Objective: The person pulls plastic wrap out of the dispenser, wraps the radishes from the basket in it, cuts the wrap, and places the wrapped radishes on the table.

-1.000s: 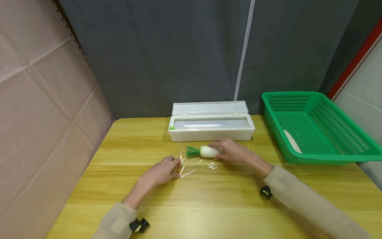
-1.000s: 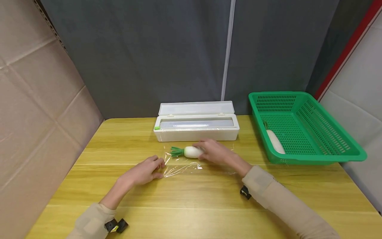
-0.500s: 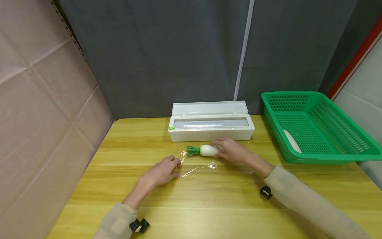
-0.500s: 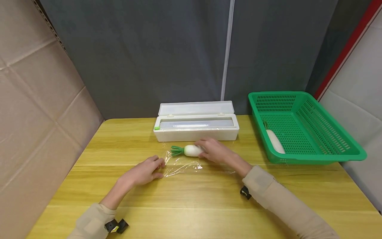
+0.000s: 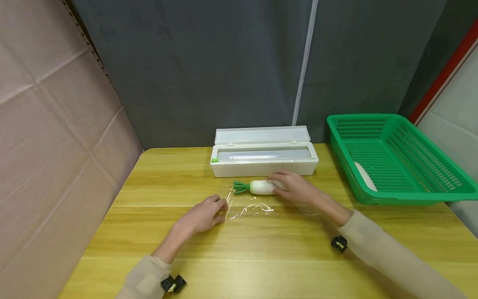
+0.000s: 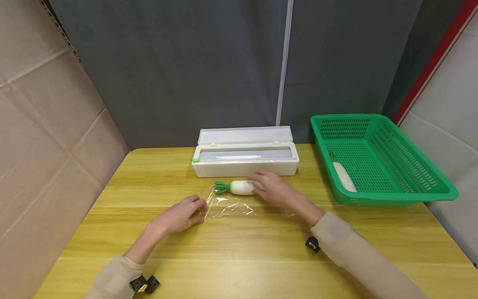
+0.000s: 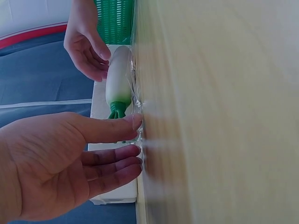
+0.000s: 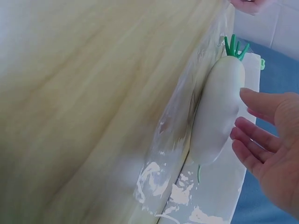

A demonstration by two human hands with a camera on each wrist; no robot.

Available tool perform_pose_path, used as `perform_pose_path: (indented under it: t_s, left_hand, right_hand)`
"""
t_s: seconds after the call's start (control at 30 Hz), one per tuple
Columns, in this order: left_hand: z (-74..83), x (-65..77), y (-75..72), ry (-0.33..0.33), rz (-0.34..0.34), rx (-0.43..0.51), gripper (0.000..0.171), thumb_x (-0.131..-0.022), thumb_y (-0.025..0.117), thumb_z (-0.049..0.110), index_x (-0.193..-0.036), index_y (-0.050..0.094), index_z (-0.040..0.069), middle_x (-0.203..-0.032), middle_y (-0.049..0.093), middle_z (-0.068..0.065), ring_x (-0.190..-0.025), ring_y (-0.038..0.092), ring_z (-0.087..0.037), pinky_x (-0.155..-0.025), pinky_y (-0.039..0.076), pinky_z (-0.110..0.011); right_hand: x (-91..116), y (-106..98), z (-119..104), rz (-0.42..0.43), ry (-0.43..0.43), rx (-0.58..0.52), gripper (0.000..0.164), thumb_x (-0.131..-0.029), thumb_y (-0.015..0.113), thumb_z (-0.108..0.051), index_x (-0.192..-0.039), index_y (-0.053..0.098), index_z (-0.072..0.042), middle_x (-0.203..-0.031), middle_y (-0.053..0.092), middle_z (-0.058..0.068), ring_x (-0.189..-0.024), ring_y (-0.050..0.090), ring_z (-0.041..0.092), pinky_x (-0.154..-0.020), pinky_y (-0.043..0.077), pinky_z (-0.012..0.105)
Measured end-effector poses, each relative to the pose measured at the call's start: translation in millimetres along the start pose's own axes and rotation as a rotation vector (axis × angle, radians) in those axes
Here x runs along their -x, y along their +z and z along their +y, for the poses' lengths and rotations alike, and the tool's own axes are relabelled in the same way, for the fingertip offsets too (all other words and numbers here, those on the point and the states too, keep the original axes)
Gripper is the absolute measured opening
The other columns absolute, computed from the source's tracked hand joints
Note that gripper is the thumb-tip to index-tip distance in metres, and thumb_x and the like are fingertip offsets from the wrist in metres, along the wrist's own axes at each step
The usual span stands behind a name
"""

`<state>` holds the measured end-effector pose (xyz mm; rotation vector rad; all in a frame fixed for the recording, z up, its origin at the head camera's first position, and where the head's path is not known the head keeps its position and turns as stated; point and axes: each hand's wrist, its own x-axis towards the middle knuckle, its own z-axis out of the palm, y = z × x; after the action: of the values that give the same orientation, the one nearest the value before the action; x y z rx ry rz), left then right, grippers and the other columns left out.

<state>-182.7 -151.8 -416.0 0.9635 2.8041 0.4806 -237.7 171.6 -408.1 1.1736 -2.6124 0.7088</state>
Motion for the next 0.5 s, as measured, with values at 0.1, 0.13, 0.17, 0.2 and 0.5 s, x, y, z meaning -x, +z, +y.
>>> perform_pose_path:
  t_s: [0.1, 0.13, 0.17, 0.2, 0.5]
  left_hand:
    - [-1.2, 0.4, 0.5, 0.013, 0.004, -0.005, 0.018, -0.092, 0.075, 0.012, -0.105, 0.065, 0.006, -0.097, 0.056, -0.004, -0.083, 0.053, -0.015, -0.076, 0.052, -0.035]
    - [-1.6, 0.9, 0.4, 0.016, 0.005, -0.006, 0.018, -0.092, 0.075, 0.012, -0.106, 0.065, 0.006, -0.098, 0.057, -0.004, -0.083, 0.053, -0.015, -0.076, 0.052, -0.034]
    - [-2.2, 1.6, 0.3, 0.02, 0.004, -0.006, 0.018, -0.092, 0.075, 0.012, -0.106, 0.065, 0.006, -0.098, 0.057, -0.004, -0.083, 0.053, -0.015, -0.075, 0.052, -0.034]
    - [-2.8, 2.2, 0.2, 0.024, 0.004, -0.007, 0.017, -0.093, 0.075, 0.012, -0.106, 0.065, 0.006, -0.098, 0.057, -0.003, -0.083, 0.053, -0.014, -0.075, 0.052, -0.034]
    - [-6.8, 6.3, -1.0, 0.052, -0.009, 0.039, 0.017, -0.094, 0.074, 0.016, -0.108, 0.067, 0.009, -0.098, 0.057, -0.001, -0.082, 0.053, -0.013, -0.075, 0.051, -0.032]
  right_hand:
    - [6.6, -4.3, -0.3, 0.021, 0.014, -0.009, 0.034, -0.088, 0.077, -0.005, -0.12, 0.069, 0.004, -0.117, 0.068, 0.016, -0.109, 0.064, 0.033, -0.095, 0.052, 0.048]
    - [8.8, -5.6, -0.6, 0.027, 0.019, -0.011, 0.033, -0.088, 0.077, -0.005, -0.119, 0.069, 0.003, -0.117, 0.069, 0.015, -0.108, 0.065, 0.032, -0.094, 0.053, 0.047]
    - [11.1, -7.1, -1.0, 0.032, 0.023, -0.014, 0.032, -0.088, 0.077, -0.004, -0.118, 0.069, 0.003, -0.116, 0.069, 0.015, -0.107, 0.065, 0.032, -0.093, 0.053, 0.047]
    - [13.4, -8.3, -1.3, 0.036, 0.027, -0.02, 0.032, -0.088, 0.077, -0.003, -0.118, 0.069, 0.003, -0.115, 0.069, 0.015, -0.105, 0.066, 0.031, -0.091, 0.054, 0.046]
    - [38.4, -16.6, 3.8, 0.006, 0.089, -0.057, 0.028, -0.086, 0.078, -0.001, -0.113, 0.07, 0.002, -0.105, 0.067, 0.011, -0.091, 0.067, 0.027, -0.08, 0.057, 0.042]
